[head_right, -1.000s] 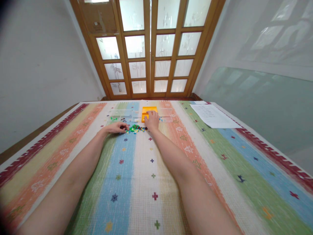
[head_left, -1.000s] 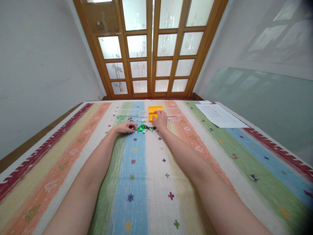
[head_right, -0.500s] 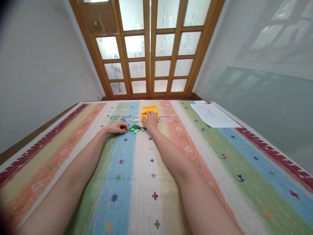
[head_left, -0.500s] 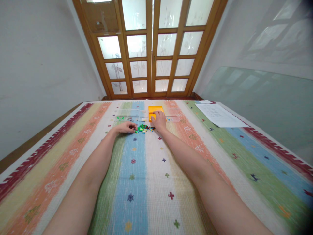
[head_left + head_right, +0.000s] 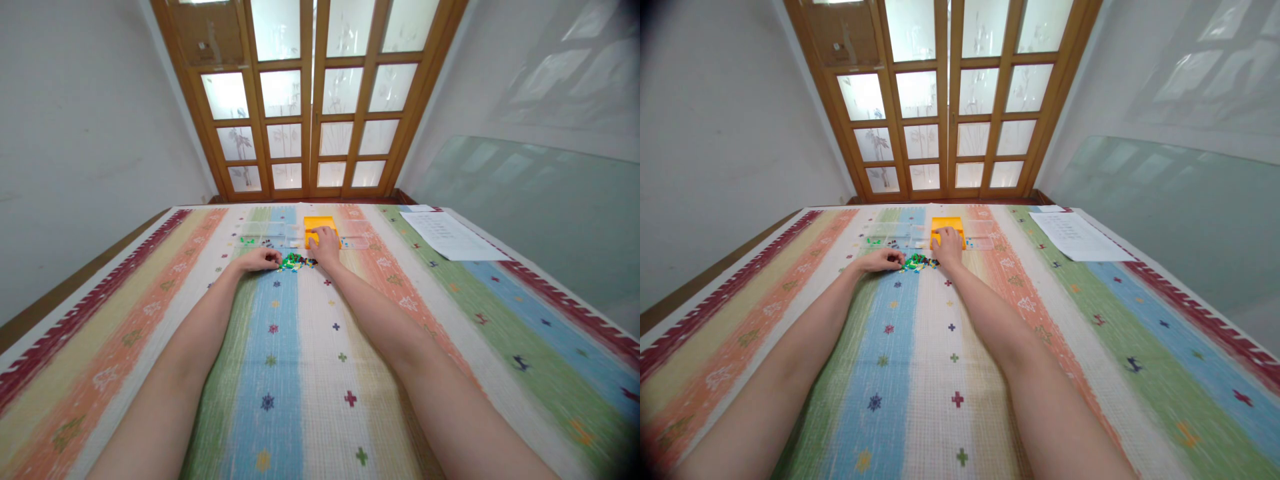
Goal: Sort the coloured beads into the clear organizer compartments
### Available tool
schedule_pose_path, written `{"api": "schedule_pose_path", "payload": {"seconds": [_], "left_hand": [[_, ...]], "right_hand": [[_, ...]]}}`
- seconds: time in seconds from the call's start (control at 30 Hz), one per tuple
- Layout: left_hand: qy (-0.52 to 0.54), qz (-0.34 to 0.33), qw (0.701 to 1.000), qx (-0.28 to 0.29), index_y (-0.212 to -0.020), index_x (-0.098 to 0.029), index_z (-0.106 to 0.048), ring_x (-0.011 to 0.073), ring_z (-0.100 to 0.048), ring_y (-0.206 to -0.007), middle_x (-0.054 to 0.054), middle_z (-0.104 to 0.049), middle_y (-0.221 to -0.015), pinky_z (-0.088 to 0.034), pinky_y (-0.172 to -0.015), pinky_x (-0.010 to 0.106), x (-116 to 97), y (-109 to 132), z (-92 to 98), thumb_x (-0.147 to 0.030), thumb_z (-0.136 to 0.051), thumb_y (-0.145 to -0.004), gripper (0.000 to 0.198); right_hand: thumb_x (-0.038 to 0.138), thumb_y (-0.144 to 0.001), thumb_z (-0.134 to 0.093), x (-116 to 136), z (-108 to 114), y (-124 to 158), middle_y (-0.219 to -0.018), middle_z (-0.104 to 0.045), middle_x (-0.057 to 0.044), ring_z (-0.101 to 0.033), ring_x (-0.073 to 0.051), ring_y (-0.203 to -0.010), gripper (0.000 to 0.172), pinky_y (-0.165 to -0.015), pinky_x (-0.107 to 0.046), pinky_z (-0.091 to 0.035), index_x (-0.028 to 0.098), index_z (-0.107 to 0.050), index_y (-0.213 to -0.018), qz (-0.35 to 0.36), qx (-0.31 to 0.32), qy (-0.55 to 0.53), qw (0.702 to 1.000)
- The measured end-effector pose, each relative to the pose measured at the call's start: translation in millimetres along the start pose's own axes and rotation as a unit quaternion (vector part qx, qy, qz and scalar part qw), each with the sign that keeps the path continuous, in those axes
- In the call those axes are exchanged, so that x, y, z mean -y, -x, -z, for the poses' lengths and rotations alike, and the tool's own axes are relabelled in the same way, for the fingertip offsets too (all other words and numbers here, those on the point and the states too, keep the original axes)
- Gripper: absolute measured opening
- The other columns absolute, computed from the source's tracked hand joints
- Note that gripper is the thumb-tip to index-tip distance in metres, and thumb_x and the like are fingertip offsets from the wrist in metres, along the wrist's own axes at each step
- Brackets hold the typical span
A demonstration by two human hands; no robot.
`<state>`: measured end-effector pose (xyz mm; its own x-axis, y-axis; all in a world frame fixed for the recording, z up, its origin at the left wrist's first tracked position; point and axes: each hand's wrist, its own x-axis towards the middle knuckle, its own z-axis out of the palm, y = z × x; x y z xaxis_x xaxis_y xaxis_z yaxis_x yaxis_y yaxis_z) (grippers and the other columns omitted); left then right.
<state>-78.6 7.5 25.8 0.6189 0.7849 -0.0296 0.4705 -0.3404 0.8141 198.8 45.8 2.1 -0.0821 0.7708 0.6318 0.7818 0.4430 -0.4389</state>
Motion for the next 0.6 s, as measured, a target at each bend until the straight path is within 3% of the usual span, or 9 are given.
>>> {"api": "schedule_pose_path", "payload": {"seconds": [0.37, 0.47, 0.6], "left_hand": [[0.092, -0.005, 0.976, -0.195, -0.084, -0.017, -0.068, 0.0127, -0.057, -0.074, 0.0, -0.064, -0.082, -0.044, -0.073, 0.025, 15, 2, -1.1, -0.033, -0.072, -0.076, 0.019], [0.085, -0.009, 0.979, -0.185, -0.084, -0.017, -0.068, 0.013, -0.057, -0.074, 0.0, -0.065, -0.082, -0.044, -0.073, 0.025, 16, 1, -2.5, -0.033, -0.072, -0.076, 0.018], [0.028, -0.021, 0.994, -0.103, -0.087, -0.017, -0.072, 0.0146, -0.059, -0.074, 0.002, -0.068, -0.084, -0.044, -0.071, 0.026, 12, -2, -6.2, -0.034, -0.073, -0.077, 0.02]], "right_hand": [[0.022, -0.096, -0.058, 2, 1, 0, -0.119, -0.067, -0.013, -0.057, -0.031, -0.113, 0.024, -0.1, -0.044, -0.043, 0.019, -0.071, -0.116, -0.002, 0.01, -0.002, 1.0], [0.022, -0.096, -0.058, 2, 1, 0, -0.119, -0.066, -0.013, -0.057, -0.031, -0.113, 0.025, -0.1, -0.044, -0.043, 0.019, -0.071, -0.117, -0.002, 0.014, -0.005, 1.0], [0.023, -0.096, -0.057, 1, 0, 0, -0.119, -0.066, -0.013, -0.057, -0.031, -0.114, 0.025, -0.101, -0.044, -0.044, 0.019, -0.071, -0.117, -0.003, 0.017, -0.002, 1.0]]}}
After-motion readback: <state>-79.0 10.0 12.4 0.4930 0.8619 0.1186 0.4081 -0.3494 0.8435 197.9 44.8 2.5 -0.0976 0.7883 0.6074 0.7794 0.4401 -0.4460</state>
